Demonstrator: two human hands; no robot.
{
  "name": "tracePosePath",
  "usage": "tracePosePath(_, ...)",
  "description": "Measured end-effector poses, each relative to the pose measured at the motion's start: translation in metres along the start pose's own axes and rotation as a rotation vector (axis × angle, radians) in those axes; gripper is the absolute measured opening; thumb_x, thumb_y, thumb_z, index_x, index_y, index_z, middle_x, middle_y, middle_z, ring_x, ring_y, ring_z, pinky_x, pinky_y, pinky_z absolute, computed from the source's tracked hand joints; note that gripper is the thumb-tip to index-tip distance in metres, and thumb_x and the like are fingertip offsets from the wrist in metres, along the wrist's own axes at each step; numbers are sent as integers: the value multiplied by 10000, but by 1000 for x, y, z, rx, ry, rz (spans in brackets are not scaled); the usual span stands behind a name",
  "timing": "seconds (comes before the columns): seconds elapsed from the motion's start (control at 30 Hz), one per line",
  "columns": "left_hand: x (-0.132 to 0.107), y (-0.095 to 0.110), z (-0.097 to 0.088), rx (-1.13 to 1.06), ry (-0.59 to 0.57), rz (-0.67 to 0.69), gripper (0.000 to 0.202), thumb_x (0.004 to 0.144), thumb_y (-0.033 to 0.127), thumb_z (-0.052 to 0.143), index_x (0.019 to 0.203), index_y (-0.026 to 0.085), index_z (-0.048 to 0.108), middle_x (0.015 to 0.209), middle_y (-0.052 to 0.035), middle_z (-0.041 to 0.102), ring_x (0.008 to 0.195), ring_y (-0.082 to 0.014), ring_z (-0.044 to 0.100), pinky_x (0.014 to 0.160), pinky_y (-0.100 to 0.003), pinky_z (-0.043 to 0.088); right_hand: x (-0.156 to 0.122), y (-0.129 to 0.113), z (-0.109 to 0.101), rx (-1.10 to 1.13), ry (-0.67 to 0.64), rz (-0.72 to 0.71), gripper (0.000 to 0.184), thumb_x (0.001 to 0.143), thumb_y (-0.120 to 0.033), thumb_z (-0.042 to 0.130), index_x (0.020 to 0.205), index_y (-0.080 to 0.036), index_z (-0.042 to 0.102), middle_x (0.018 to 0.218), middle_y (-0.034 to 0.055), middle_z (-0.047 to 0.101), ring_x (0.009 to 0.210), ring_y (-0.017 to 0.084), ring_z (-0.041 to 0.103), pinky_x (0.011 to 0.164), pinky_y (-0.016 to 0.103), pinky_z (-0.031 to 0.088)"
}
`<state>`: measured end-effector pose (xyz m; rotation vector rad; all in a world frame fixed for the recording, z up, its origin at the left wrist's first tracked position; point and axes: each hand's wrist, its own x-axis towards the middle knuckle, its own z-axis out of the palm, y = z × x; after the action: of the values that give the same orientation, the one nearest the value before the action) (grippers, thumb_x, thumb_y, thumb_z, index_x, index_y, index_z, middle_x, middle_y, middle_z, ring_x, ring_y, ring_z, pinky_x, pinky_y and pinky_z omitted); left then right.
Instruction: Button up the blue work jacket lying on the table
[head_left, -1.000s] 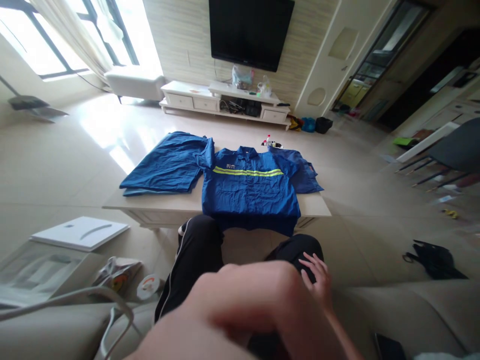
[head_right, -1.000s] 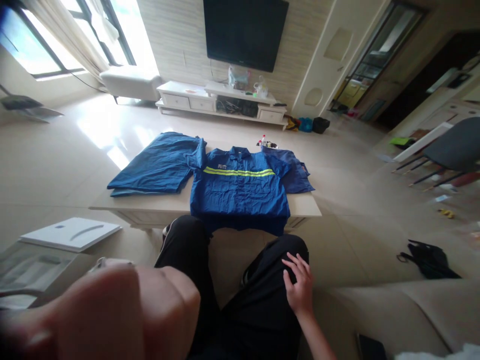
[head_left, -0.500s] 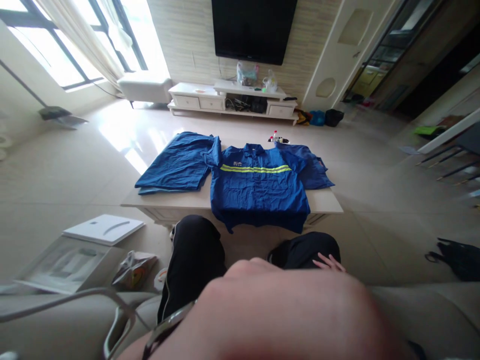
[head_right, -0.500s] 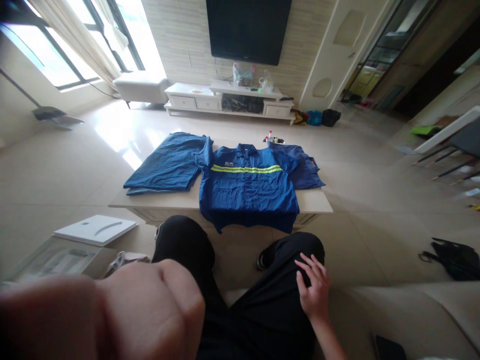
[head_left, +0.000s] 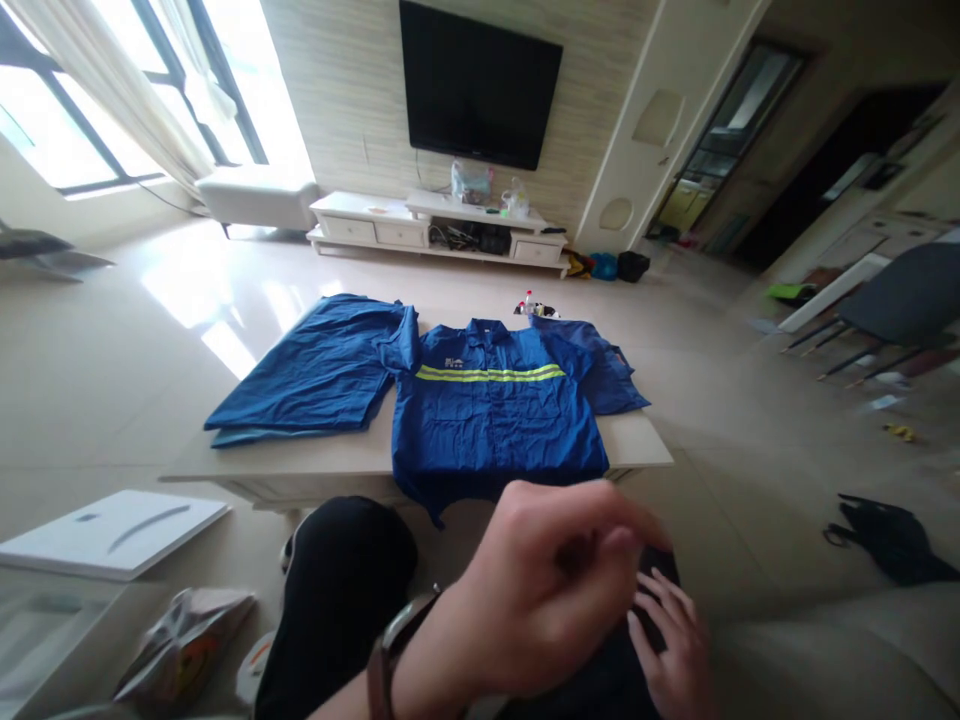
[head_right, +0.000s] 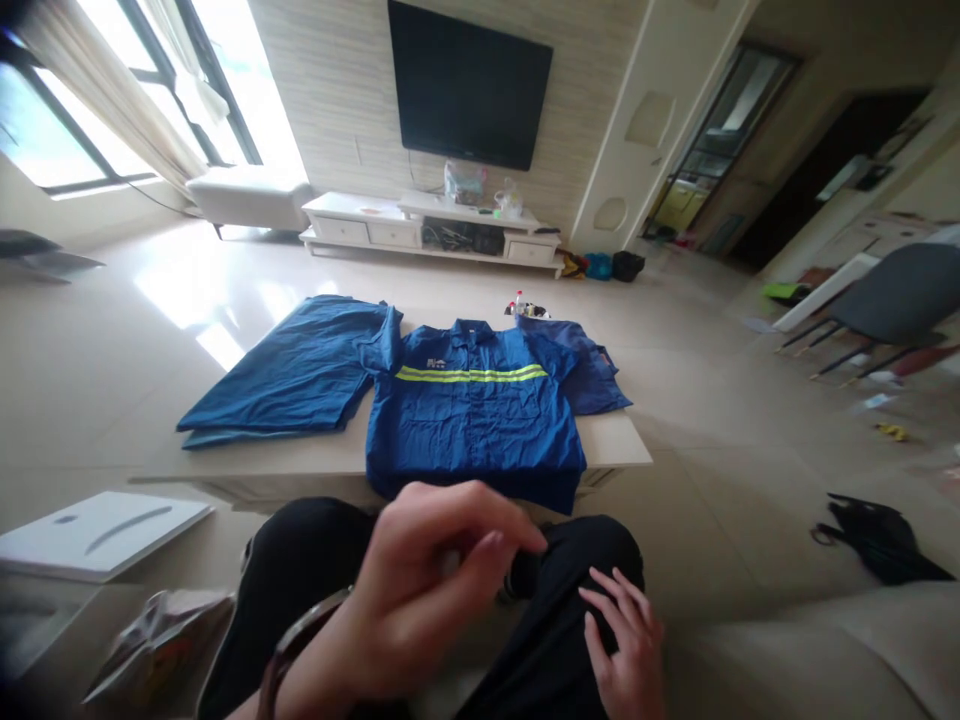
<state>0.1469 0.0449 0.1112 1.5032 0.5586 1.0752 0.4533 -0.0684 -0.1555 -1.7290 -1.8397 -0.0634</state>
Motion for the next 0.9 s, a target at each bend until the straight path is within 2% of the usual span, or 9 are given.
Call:
tracePosePath(0.1,45,-54,-14,266,-81,-148,223,934,242,502,942,183,717,518,58,481,461,-61,334,510,-212,268,33,9,9,-35,-33,-39,202,894,-352,594,1034,-339,739,1154,51,715,1156,319,622,935,533,524)
tracePosePath(0.23,95,-142,-46,676,4,-300,213,898,274,527,868,190,721,622,4,596,545,-96,439,561,-239,271,117,28,36,55,-61,105,230,891,-372,554,993,-266,733,1118,74,707,1107,269,637,970,459,520)
tracePosePath(0.33,119,-196,-93,864,68,-443,213,892,327,541,883,223,726,752,-29,687,666,-142,581,611,-247,305,198,44,70,182,-139,269,328,845,-420,536,1031,-210,706,1123,97,695,1102,264,636,989,443,508)
tracePosePath(0.43,128,-235,-147,932,79,-604,242,918,362,509,946,245,720,840,-45,723,764,-183,653,656,-257,369,269,51,112,287,-202,445,391,771,-461,536,1015,-186,673,1058,105,697,1023,271,652,932,433,521)
tracePosePath(0.47,129,-246,-163,941,64,-646,249,922,361,502,986,246,714,870,-51,730,791,-192,668,671,-261,394,287,48,128,314,-221,466,387,766,-462,533,1001,-184,663,1040,104,696,1003,266,653,929,427,520)
tracePosePath(0.53,127,-265,-188,974,3,-676,268,915,344,511,1083,238,691,955,-68,737,861,-214,690,720,-276,446,312,35,159,345,-251,415,364,786,-440,522,1015,-189,652,1063,94,685,1015,250,644,940,405,511)
tracePosePath(0.67,123,-288,-215,1107,-161,-668,341,888,306,546,1197,204,649,1132,-112,707,993,-263,695,854,-342,523,324,-12,209,352,-437,221,267,839,-349,521,1018,-201,655,1089,68,666,1043,210,623,966,352,484)
tracePosePath(0.77,121,-294,-219,1155,-287,-688,365,881,293,560,1219,182,640,1148,-131,687,1019,-278,685,909,-382,549,323,-45,223,286,-633,142,215,863,-300,550,1017,-215,674,1067,47,671,999,183,622,925,304,469)
tracePosePath(0.9,116,-302,-215,1165,-353,-672,468,848,288,615,1310,214,609,1276,-137,621,1200,-323,592,967,-444,558,323,-68,221,143,-759,181,188,881,-301,581,1029,-229,672,967,18,683,882,161,622,800,265,443)
